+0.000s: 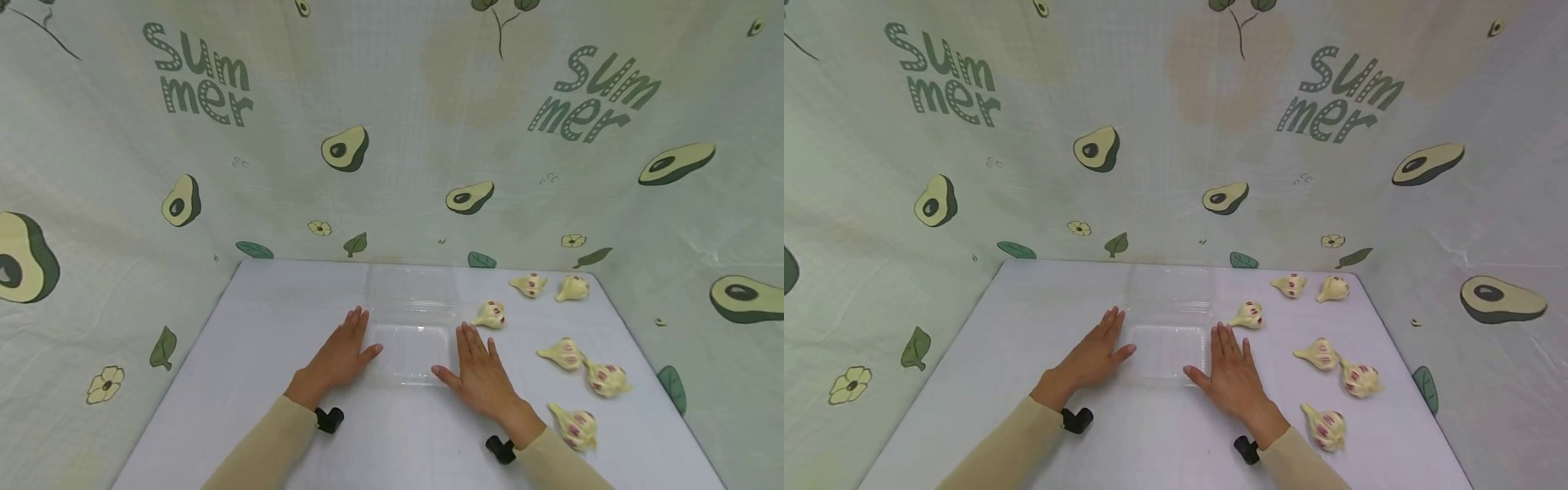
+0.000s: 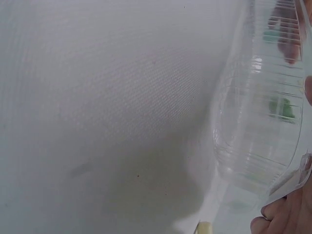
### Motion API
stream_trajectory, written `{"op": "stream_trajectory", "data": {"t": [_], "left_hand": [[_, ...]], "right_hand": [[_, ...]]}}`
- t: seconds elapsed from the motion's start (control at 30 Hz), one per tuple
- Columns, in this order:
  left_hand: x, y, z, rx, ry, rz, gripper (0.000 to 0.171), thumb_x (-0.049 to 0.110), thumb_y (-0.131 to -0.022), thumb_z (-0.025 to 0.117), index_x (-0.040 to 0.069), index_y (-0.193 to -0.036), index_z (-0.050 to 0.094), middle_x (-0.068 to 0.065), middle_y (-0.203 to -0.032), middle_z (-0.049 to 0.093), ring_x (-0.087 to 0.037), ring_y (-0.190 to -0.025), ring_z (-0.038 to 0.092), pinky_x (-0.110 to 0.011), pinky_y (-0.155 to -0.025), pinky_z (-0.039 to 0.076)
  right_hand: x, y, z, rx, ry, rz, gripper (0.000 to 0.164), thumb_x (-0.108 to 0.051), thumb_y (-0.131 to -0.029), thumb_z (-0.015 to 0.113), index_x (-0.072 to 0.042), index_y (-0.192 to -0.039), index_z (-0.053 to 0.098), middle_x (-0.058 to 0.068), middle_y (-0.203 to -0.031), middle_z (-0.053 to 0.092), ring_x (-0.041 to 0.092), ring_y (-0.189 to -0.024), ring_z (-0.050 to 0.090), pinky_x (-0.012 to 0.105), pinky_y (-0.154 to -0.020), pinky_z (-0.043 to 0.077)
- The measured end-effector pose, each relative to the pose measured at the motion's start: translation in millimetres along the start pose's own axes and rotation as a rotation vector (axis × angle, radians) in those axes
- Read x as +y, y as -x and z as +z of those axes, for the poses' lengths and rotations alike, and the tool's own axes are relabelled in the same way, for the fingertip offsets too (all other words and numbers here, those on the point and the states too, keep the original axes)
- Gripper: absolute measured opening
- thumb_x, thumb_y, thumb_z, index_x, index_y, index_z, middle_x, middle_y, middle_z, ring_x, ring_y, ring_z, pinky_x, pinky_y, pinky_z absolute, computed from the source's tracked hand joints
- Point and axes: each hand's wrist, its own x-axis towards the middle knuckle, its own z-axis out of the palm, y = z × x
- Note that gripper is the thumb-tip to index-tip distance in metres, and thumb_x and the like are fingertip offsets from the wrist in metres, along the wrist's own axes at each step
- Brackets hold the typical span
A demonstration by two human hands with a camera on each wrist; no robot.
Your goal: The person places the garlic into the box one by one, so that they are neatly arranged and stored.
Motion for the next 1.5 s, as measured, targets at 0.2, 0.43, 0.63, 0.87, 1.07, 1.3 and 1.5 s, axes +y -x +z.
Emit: {"op": "stream_trajectory", "data": {"t": [0.2, 0.43, 0.63, 0.87, 1.07, 1.3, 1.5], "left_hand": [[-15.0, -5.3, 1.1, 0.007, 0.264, -0.072, 0.068, 0.045, -0.112, 0.047, 0.02, -0.17, 0.022, -0.01, -0.177, 0.016, -0.031, -0.163, 0.017, -0.055, -0.132, 0.022], [-23.1, -15.2, -6.5, -0.002, 0.532, -0.14, 0.065, 0.03, -0.106, 0.065, 0.025, -0.165, 0.038, -0.009, -0.163, 0.048, -0.034, -0.146, 0.051, -0.056, -0.122, 0.042], [-32.0, -21.9, -13.3, -0.065, 0.819, -0.14, 0.071, 0.007, -0.099, 0.072, 0.016, -0.163, 0.042, -0.013, -0.162, 0.048, -0.021, -0.105, 0.069, -0.036, -0.093, 0.063], [-36.8, -23.1, -14.5, -0.103, 0.994, -0.195, 0.071, -0.001, -0.097, 0.072, 0.015, -0.161, 0.046, -0.016, -0.163, 0.046, -0.02, -0.092, 0.069, -0.034, -0.078, 0.067], [-36.5, -23.5, -12.9, -0.073, 1.06, -0.245, 0.066, 0.0, -0.098, 0.072, 0.017, -0.158, 0.051, -0.014, -0.157, 0.053, -0.018, -0.09, 0.069, -0.034, -0.073, 0.067], [-36.8, -25.4, -12.2, -0.06, 1.081, -0.275, 0.063, -0.002, -0.099, 0.07, 0.016, -0.156, 0.054, -0.016, -0.142, 0.058, -0.018, -0.088, 0.068, -0.034, -0.073, 0.067], [-36.3, -24.5, -12.1, -0.06, 1.082, -0.29, 0.062, -0.004, -0.099, 0.069, 0.017, -0.155, 0.055, -0.013, -0.131, 0.059, -0.018, -0.088, 0.068, -0.033, -0.072, 0.067]], "right_hand": [[0, -1, 0, -0.006, -0.009, 0.001, 0.1, -0.064, -0.102, 0.057, 0.01, -0.162, 0.027, 0.027, -0.171, 0.022, 0.044, -0.16, 0.021, 0.071, -0.128, 0.016], [-1, 0, 0, -0.014, -0.014, 0.006, 0.101, -0.065, -0.102, 0.057, 0.01, -0.162, 0.026, 0.026, -0.172, 0.021, 0.043, -0.16, 0.019, 0.07, -0.128, 0.015], [-2, 0, 0, -0.015, -0.017, 0.002, 0.101, -0.064, -0.102, 0.058, 0.01, -0.162, 0.026, 0.026, -0.172, 0.021, 0.043, -0.16, 0.02, 0.07, -0.128, 0.016], [-3, -1, -2, -0.024, -0.011, 0.004, 0.101, -0.065, -0.102, 0.057, 0.01, -0.162, 0.026, 0.026, -0.172, 0.02, 0.044, -0.16, 0.02, 0.07, -0.128, 0.015], [-3, -1, -4, -0.008, -0.019, 0.0, 0.1, -0.063, -0.101, 0.059, 0.01, -0.162, 0.027, 0.027, -0.171, 0.023, 0.044, -0.159, 0.022, 0.071, -0.128, 0.016], [-3, -2, -4, -0.01, -0.012, -0.004, 0.1, -0.063, -0.101, 0.06, 0.01, -0.162, 0.028, 0.027, -0.171, 0.024, 0.044, -0.159, 0.022, 0.072, -0.127, 0.017], [-2, -2, -4, -0.001, -0.008, -0.013, 0.1, -0.063, -0.101, 0.06, 0.01, -0.161, 0.028, 0.027, -0.17, 0.025, 0.044, -0.159, 0.023, 0.072, -0.127, 0.017]]}}
